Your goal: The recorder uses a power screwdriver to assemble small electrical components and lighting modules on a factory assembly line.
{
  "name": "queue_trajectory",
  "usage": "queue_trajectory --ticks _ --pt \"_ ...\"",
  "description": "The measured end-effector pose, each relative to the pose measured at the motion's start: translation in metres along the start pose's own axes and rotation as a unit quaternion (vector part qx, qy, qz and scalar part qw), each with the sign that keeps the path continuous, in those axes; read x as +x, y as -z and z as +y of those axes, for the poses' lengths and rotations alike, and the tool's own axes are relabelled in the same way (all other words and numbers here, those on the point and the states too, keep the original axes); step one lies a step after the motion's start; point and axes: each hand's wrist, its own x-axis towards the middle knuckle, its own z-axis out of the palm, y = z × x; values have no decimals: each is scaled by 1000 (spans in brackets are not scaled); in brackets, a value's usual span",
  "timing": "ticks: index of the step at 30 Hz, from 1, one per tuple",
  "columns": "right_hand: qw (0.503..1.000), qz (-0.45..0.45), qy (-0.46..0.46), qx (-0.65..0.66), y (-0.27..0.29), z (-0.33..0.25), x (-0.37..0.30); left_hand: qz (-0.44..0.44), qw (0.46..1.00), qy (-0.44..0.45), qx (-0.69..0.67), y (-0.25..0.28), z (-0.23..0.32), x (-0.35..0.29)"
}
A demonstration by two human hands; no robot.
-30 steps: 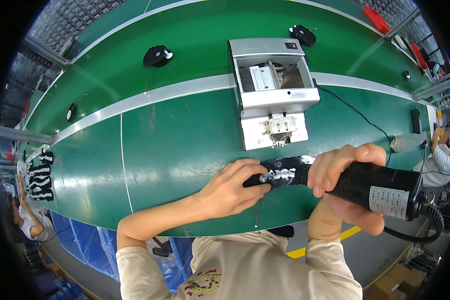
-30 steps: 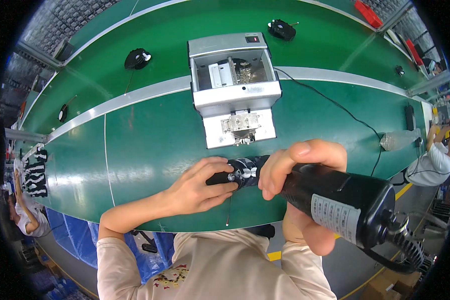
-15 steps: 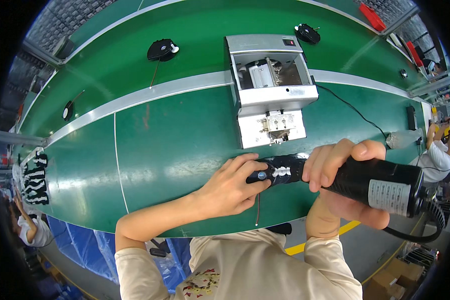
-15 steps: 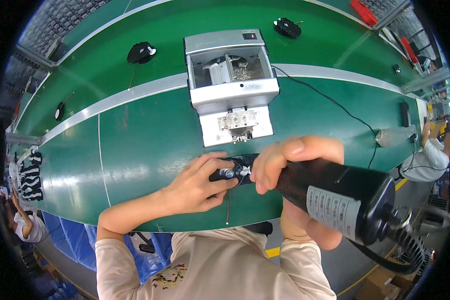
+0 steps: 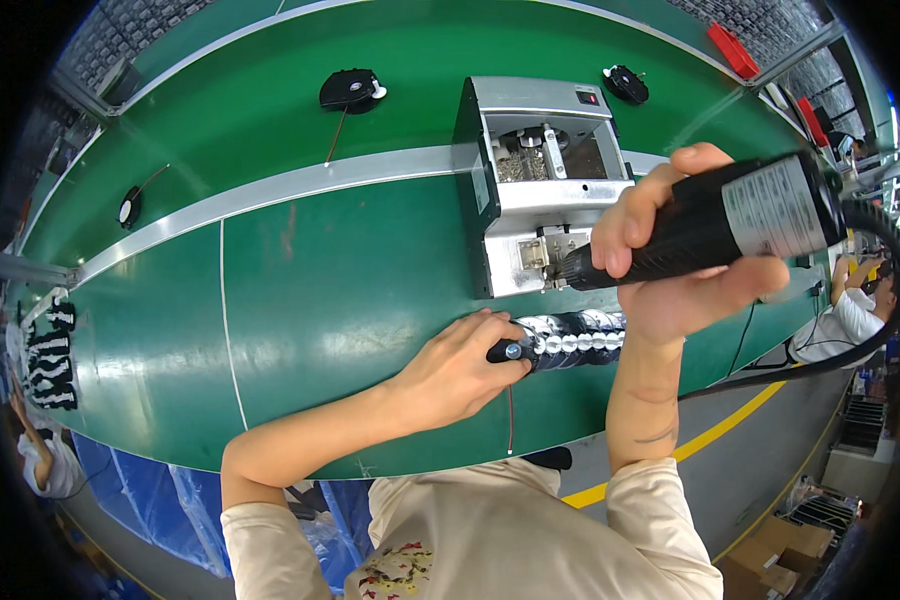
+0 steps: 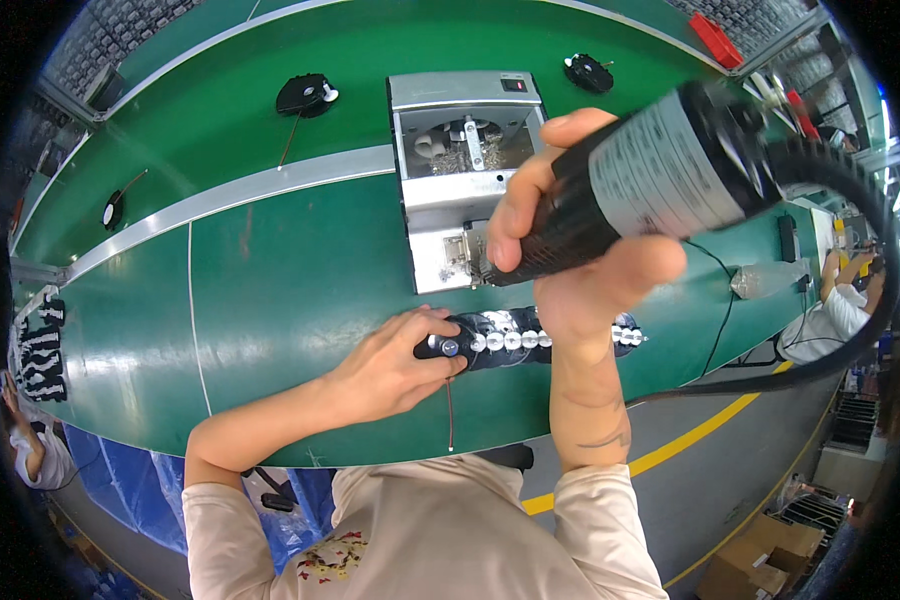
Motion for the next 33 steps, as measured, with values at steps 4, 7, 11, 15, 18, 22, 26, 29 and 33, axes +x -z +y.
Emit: queue_trajectory --ticks 4,7,11,15,18,22,26,29,33 --pt "1000 1 -26 -2 -4 2 0 6 1000 3 0 3 0 -2" --pt "1000 -6 11 17 -3 -4 -10 23 1000 -9 -2 -1 -1 -4" --pt "997 -55 45 39 -1 -11 -25 36 999 -11 9 -6 -4 -7" --pt "995 -85 50 33 -1 -18 -18 33 999 -14 13 -3 -3 -6" --pt "993 -77 64 56 0 -18 -6 26 999 -14 13 -1 0 -5" --pt "996 -69 59 25 0 -11 1 26 999 -13 14 -2 -1 -5" --pt "999 -22 14 24 -6 -2 1 23 1000 -12 14 -1 0 -4" --pt "999 -3 -17 36 -7 1 1 24 1000 -8 16 0 1 -5" --pt "999 -33 -9 36 -8 -7 -10 35 999 -12 16 -1 0 -7"
